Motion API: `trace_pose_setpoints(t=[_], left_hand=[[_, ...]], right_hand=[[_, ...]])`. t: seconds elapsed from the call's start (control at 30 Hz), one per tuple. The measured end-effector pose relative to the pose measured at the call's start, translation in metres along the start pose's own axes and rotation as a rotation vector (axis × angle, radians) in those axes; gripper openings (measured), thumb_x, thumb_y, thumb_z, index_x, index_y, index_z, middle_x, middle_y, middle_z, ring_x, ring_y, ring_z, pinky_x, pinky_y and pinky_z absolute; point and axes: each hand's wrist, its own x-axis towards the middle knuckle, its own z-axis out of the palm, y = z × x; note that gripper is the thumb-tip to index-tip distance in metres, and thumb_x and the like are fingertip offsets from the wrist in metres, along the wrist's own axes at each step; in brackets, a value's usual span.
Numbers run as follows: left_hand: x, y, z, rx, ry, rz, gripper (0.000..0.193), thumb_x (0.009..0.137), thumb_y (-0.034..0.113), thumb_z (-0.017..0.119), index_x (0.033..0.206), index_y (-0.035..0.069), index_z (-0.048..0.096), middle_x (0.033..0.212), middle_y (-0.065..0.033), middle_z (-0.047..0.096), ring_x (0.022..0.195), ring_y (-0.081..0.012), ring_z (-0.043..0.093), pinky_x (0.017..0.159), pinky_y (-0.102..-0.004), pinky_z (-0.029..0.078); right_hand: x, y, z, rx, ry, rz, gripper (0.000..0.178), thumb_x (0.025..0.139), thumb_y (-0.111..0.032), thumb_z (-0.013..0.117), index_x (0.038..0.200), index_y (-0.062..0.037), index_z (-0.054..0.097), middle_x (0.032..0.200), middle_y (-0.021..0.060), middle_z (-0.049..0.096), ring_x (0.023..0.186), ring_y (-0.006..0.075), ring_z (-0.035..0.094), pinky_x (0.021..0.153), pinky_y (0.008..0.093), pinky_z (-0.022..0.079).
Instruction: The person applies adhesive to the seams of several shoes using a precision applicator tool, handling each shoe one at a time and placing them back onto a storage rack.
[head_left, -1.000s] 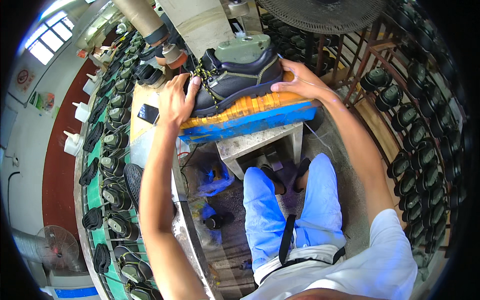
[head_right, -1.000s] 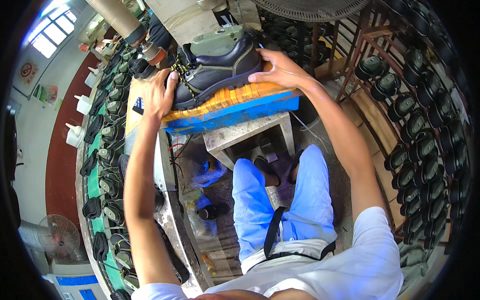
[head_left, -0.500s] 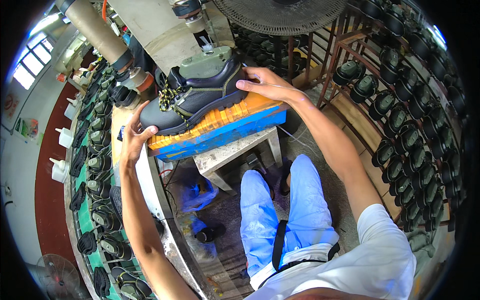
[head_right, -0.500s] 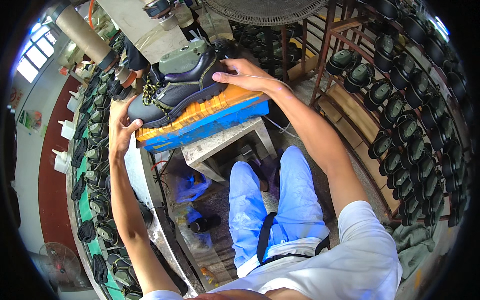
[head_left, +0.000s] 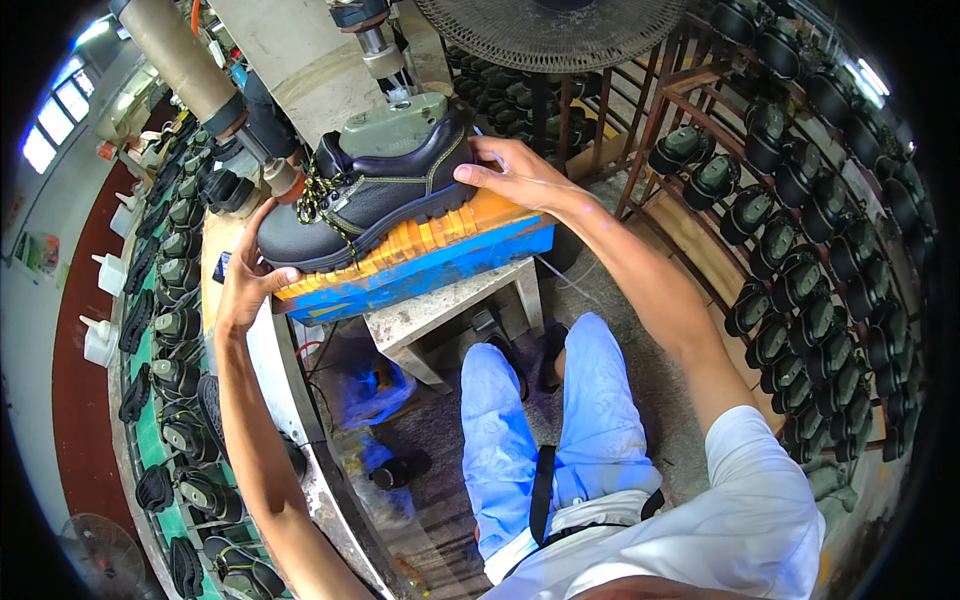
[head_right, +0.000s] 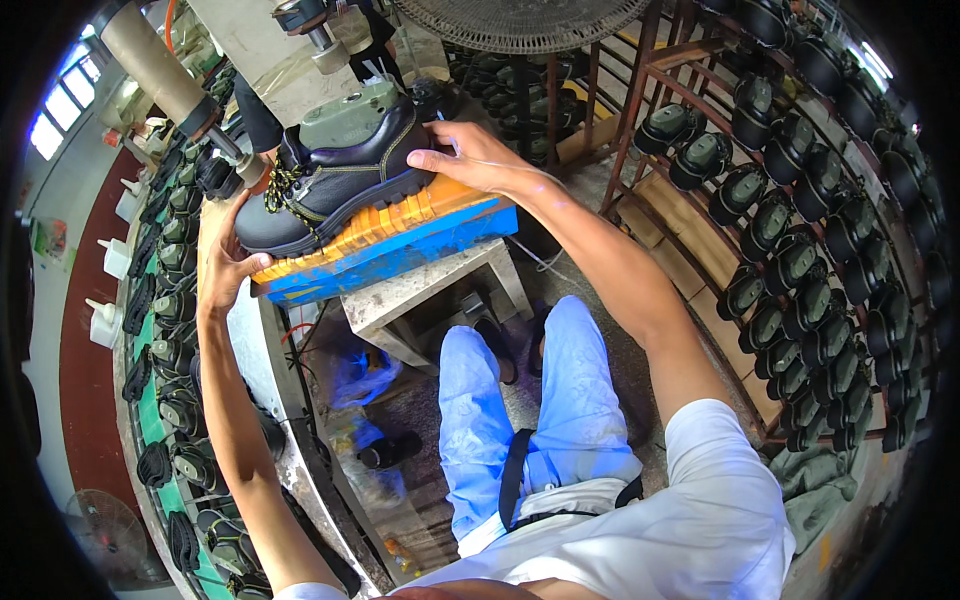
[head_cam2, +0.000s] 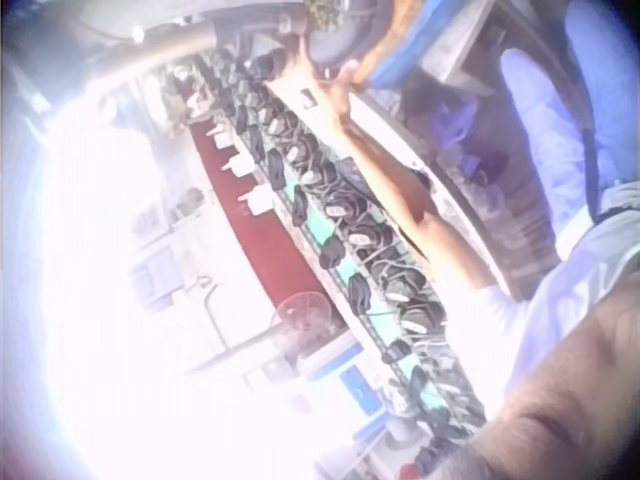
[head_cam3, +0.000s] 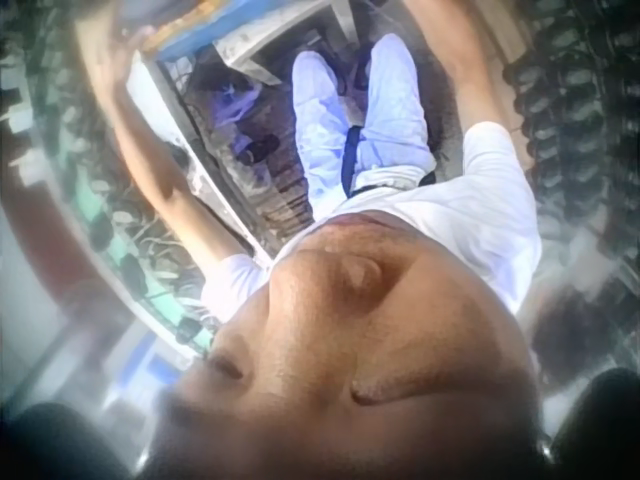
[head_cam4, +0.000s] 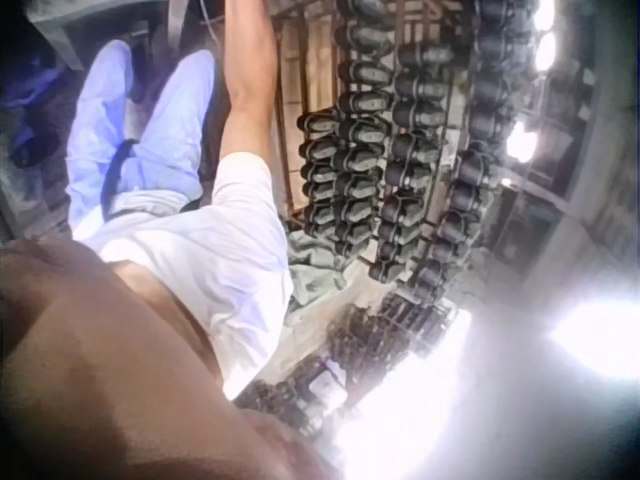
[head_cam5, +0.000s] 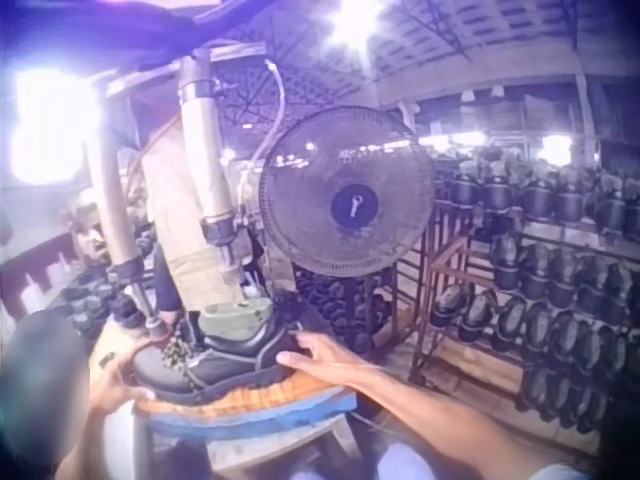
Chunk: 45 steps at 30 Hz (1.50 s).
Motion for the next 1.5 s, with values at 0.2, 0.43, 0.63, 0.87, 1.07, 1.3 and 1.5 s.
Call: trace_pose_setpoints(t=[0.2,0.43,0.63,0.87,1.07,1.3,1.5], left_hand=[[-0.003,0.004,-0.004,0.069,0.02,-0.002,0.11,0.061,0.005,0.096,0.159,0.003,0.046,0.142,-0.0115,0.065,0.128,-0.0235,0.064,0.113,-0.0374,0.05],[-0.044,0.015,0.04,-0.027,0.184,0.024,0.095,0.073,-0.005,0.09,0.158,0.002,0.047,0.132,-0.0162,0.07,0.119,-0.0242,0.069,0.107,-0.0364,0.055],[-0.098,0.041,0.152,0.527,0.736,0.04,0.081,0.081,0.026,0.092,0.151,0.006,0.057,0.119,-0.0077,0.062,0.089,-0.0158,0.055,0.078,-0.0314,0.049],[-0.113,0.011,0.268,0.643,0.766,0.722,0.053,0.091,0.013,0.073,0.143,0.002,0.064,0.145,-0.0201,0.06,0.126,-0.0317,0.059,0.103,-0.0391,0.049],[-0.088,0.043,0.337,0.726,0.459,0.545,0.043,0.084,0.019,0.079,0.121,0.0,0.068,0.119,-0.0202,0.069,0.112,-0.0387,0.066,0.098,-0.0484,0.05],[-0.072,0.034,0.365,0.512,0.493,0.486,0.046,0.084,0.023,0.085,0.121,0.003,0.066,0.116,-0.0183,0.069,0.115,-0.0332,0.067,0.094,-0.0432,0.053],[-0.094,0.029,0.342,0.906,0.498,0.577,0.051,0.086,0.023,0.078,0.132,0.006,0.067,0.135,-0.0137,0.068,0.129,-0.0351,0.061,0.11,-0.0486,0.047]], right_hand=[[0.003,0.0,-0.001,-0.028,-0.048,0.011,0.061,0.104,-0.038,0.07,0.145,0.005,0.058,0.141,0.0182,0.066,0.133,0.0227,0.06,0.118,0.0402,0.042],[-0.028,0.003,-0.007,-0.339,0.364,-0.112,0.084,0.109,-0.061,0.041,0.166,-0.0017,0.023,0.139,0.0181,0.067,0.127,0.0338,0.064,0.112,0.0422,0.046],[-0.119,-0.051,0.007,-0.399,0.496,-0.132,0.041,0.105,-0.029,0.051,0.136,-0.0073,0.066,0.089,0.0078,0.063,0.08,0.0177,0.06,0.077,0.0321,0.049],[-0.16,-0.12,0.034,-0.554,0.192,-0.505,0.026,0.098,-0.012,0.054,0.105,-0.0001,0.077,0.071,0.0081,0.061,0.058,0.0205,0.059,0.056,0.034,0.047],[-0.141,-0.111,0.065,-0.813,0.244,-0.736,0.02,0.077,-0.014,0.071,0.096,-0.0076,0.076,0.079,0.0046,0.069,0.06,0.0213,0.068,0.052,0.0327,0.054],[-0.13,-0.106,0.062,-0.97,0.252,-0.671,0.019,0.078,-0.017,0.073,0.095,-0.0079,0.075,0.073,0.0045,0.065,0.056,0.0228,0.065,0.05,0.0334,0.052],[-0.141,-0.12,0.055,-0.925,0.211,-0.636,0.025,0.077,-0.011,0.067,0.1,-0.0042,0.077,0.072,0.0055,0.067,0.057,0.0208,0.066,0.05,0.0319,0.051]])
